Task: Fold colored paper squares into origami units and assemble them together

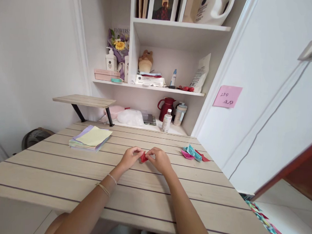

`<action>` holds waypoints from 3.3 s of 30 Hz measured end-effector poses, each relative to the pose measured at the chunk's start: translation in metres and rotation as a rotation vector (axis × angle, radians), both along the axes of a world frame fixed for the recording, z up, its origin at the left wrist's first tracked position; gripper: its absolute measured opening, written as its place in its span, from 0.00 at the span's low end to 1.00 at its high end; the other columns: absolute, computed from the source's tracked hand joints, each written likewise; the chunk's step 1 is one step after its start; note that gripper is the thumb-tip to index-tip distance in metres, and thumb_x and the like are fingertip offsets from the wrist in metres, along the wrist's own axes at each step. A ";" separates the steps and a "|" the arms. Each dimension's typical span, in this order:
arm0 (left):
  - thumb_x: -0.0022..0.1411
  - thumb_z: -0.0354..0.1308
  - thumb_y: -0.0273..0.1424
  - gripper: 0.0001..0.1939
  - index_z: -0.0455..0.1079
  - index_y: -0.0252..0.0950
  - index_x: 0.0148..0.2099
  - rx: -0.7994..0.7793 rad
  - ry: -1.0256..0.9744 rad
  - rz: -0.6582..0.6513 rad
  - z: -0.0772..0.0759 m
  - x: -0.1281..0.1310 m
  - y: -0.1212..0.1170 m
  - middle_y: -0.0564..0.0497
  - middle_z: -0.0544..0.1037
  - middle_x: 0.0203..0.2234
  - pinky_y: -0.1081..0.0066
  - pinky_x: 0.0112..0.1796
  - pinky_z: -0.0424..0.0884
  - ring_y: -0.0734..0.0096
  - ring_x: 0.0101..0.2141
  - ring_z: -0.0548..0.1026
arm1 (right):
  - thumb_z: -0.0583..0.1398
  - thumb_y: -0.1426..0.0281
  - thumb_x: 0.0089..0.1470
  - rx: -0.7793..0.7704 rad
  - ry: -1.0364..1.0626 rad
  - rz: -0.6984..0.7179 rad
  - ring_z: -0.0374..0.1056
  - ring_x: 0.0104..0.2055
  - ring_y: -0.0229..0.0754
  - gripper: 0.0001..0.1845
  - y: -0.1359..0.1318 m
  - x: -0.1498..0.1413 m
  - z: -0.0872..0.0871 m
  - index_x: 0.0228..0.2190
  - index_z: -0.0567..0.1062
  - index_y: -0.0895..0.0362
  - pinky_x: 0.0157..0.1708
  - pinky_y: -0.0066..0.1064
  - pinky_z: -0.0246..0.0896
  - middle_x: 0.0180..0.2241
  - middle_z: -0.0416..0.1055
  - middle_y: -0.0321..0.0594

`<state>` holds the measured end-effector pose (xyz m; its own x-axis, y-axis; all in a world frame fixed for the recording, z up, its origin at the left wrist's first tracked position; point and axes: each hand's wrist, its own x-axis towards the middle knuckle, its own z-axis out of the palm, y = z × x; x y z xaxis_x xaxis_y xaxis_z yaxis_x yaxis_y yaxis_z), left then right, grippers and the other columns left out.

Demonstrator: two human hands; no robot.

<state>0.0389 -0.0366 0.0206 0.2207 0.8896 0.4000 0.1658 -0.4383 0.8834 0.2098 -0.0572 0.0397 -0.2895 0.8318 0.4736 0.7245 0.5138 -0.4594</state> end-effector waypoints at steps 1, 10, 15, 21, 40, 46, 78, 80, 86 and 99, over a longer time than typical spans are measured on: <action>0.49 0.58 0.37 0.11 0.71 0.33 0.29 -0.048 -0.049 -0.003 -0.001 0.001 0.000 0.48 0.76 0.26 0.70 0.36 0.67 0.68 0.31 0.73 | 0.57 0.70 0.48 -0.012 0.031 0.006 0.65 0.34 0.39 0.07 0.002 0.000 -0.002 0.25 0.75 0.52 0.34 0.28 0.57 0.29 0.71 0.36; 0.48 0.60 0.37 0.16 0.69 0.32 0.38 -0.376 -0.390 -0.040 -0.001 0.000 -0.001 0.44 0.75 0.36 0.67 0.35 0.70 0.66 0.35 0.74 | 0.56 0.70 0.46 -0.065 0.269 -0.039 0.65 0.30 0.39 0.07 0.006 -0.011 -0.011 0.25 0.75 0.56 0.31 0.29 0.58 0.28 0.72 0.39; 0.50 0.60 0.33 0.21 0.66 0.37 0.48 -0.459 -0.463 -0.249 0.008 -0.004 -0.005 0.43 0.70 0.47 0.66 0.44 0.66 0.65 0.44 0.71 | 0.53 0.67 0.50 -0.130 0.446 0.011 0.65 0.29 0.38 0.11 0.008 -0.004 -0.008 0.28 0.74 0.58 0.31 0.29 0.59 0.28 0.73 0.39; 0.47 0.63 0.31 0.22 0.68 0.31 0.46 -0.459 -0.398 -0.259 0.007 0.001 -0.006 0.41 0.74 0.41 0.68 0.43 0.67 0.66 0.39 0.74 | 0.54 0.67 0.48 -0.104 0.430 0.004 0.64 0.26 0.37 0.11 0.007 -0.005 -0.008 0.26 0.74 0.58 0.28 0.28 0.59 0.26 0.73 0.39; 0.44 0.64 0.33 0.18 0.67 0.30 0.37 -0.374 -0.392 -0.112 -0.006 0.006 0.000 0.46 0.77 0.29 0.71 0.33 0.70 0.69 0.30 0.75 | 0.53 0.66 0.48 -0.133 0.514 -0.012 0.67 0.24 0.38 0.09 0.006 -0.019 -0.017 0.27 0.71 0.57 0.24 0.28 0.60 0.22 0.72 0.37; 0.44 0.64 0.34 0.17 0.66 0.31 0.36 -0.399 -0.503 -0.107 -0.005 0.007 -0.002 0.45 0.77 0.31 0.69 0.37 0.70 0.67 0.33 0.75 | 0.59 0.62 0.44 -0.116 0.635 0.040 0.68 0.26 0.39 0.16 0.001 -0.025 -0.013 0.35 0.67 0.57 0.25 0.29 0.61 0.24 0.73 0.38; 0.50 0.60 0.29 0.25 0.60 0.36 0.51 -0.385 -0.484 -0.250 -0.015 0.007 0.003 0.44 0.74 0.39 0.62 0.40 0.69 0.64 0.38 0.73 | 0.56 0.66 0.47 -0.065 0.466 -0.037 0.68 0.29 0.39 0.13 0.007 -0.003 -0.012 0.35 0.74 0.56 0.31 0.30 0.63 0.33 0.74 0.40; 0.50 0.59 0.30 0.29 0.56 0.38 0.54 -0.359 -0.378 -0.245 -0.019 0.009 0.003 0.45 0.74 0.36 0.66 0.34 0.70 0.67 0.34 0.74 | 0.57 0.67 0.45 -0.121 0.396 -0.018 0.68 0.26 0.39 0.12 0.007 -0.003 -0.014 0.34 0.75 0.56 0.29 0.29 0.62 0.28 0.75 0.39; 0.50 0.59 0.32 0.30 0.53 0.37 0.55 -0.306 -0.333 -0.184 -0.022 0.011 0.005 0.44 0.73 0.37 0.69 0.32 0.69 0.69 0.32 0.74 | 0.54 0.73 0.42 -0.178 0.403 -0.045 0.65 0.21 0.36 0.09 0.010 -0.005 -0.022 0.25 0.74 0.58 0.23 0.25 0.58 0.20 0.72 0.36; 0.47 0.60 0.28 0.18 0.65 0.32 0.43 -0.250 -0.301 -0.089 -0.017 0.011 0.004 0.47 0.74 0.30 0.70 0.34 0.69 0.69 0.32 0.74 | 0.58 0.68 0.40 -0.234 0.466 0.007 0.69 0.26 0.39 0.10 0.005 -0.011 -0.018 0.28 0.75 0.57 0.28 0.27 0.63 0.26 0.74 0.39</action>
